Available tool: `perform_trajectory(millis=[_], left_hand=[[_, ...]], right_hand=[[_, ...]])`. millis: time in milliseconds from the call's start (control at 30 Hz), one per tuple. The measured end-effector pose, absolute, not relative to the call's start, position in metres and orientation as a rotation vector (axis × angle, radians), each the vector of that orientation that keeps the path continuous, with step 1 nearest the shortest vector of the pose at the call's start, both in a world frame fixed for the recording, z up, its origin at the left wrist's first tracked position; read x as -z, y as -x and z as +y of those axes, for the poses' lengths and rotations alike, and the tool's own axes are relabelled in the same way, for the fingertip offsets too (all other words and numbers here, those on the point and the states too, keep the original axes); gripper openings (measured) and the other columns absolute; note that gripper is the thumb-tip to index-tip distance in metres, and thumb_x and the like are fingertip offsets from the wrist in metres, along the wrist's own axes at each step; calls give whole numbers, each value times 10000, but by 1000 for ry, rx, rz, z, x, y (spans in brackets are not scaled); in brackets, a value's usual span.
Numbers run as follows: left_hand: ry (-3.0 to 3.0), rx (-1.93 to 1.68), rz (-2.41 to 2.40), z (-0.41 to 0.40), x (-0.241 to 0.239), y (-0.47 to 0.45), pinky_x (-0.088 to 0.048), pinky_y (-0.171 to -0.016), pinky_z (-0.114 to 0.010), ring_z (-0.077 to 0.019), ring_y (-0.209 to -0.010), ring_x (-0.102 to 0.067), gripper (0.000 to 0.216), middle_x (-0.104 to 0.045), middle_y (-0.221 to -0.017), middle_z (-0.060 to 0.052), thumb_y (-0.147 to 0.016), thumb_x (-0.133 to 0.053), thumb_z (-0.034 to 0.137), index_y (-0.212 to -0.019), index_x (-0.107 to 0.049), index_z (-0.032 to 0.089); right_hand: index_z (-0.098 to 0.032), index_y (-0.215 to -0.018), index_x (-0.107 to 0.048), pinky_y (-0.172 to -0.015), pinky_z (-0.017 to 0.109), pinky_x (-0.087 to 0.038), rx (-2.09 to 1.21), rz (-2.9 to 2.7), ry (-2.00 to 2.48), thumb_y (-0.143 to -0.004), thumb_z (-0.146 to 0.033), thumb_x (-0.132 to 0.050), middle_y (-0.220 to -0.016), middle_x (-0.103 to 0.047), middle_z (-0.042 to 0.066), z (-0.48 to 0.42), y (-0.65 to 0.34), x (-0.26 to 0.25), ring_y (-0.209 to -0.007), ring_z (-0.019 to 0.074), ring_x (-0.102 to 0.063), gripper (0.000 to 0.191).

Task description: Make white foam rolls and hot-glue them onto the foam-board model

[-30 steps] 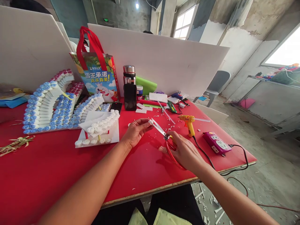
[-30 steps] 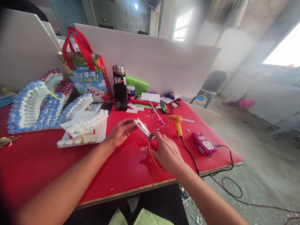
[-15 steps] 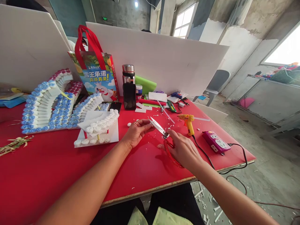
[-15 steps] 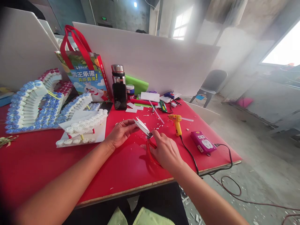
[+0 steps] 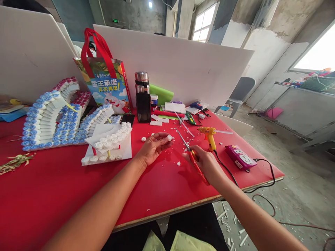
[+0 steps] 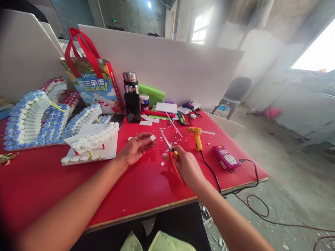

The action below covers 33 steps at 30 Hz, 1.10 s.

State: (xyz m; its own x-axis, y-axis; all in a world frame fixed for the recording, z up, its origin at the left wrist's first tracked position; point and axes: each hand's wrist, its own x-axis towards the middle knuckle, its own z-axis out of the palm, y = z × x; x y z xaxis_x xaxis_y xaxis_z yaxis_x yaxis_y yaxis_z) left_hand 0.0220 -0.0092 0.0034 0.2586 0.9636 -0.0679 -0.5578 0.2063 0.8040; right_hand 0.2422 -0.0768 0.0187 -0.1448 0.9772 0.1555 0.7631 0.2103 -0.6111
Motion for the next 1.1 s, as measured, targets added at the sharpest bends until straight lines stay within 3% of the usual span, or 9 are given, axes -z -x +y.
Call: perform_trajectory(millis=[233, 400, 733, 1100], left_hand=[[-667, -1177, 627, -6, 0, -17, -583, -874, -261, -175, -901, -740, 255, -778, -943, -80, -702, -810, 80, -942, -742, 132], [-609, -1182, 640, -7, -2, -16, -596, -790, -228, -154, -802, -742, 190, -766, -844, -63, -732, -768, 46, -905, -743, 122], [-643, -1120, 571, -6, 4, -17, -598, -843, -237, -146, -822, -729, 88, -749, -851, -63, -794, -720, 55, -869, -736, 99], [-626, -1097, 591, -8, 0, -18, -614, -757, -210, -142, -776, -732, 93, -748, -838, -69, -793, -707, 30, -860, -741, 86]], right_hand=[[-250, -1129, -534, -548, 236, -368, -538, -2072, 1609, -894, -596, -544, -738, -586, -23, -75, -248, -28, -615, 153, -524, 418], [-225, -1271, -522, -682, 300, -442, -269, -2194, 1607, -902, -570, -540, -929, -619, 64, -79, -240, -25, -769, 214, -607, 505], [-213, -1257, -543, -611, 281, -388, -72, -2242, 1608, -918, -524, -533, -865, -583, 51, -79, -232, -23, -697, 206, -589, 459], [-212, -1159, -578, -582, 266, -342, -121, -2250, 1610, -929, -502, -521, -810, -586, 36, -82, -230, -26, -651, 187, -563, 374]])
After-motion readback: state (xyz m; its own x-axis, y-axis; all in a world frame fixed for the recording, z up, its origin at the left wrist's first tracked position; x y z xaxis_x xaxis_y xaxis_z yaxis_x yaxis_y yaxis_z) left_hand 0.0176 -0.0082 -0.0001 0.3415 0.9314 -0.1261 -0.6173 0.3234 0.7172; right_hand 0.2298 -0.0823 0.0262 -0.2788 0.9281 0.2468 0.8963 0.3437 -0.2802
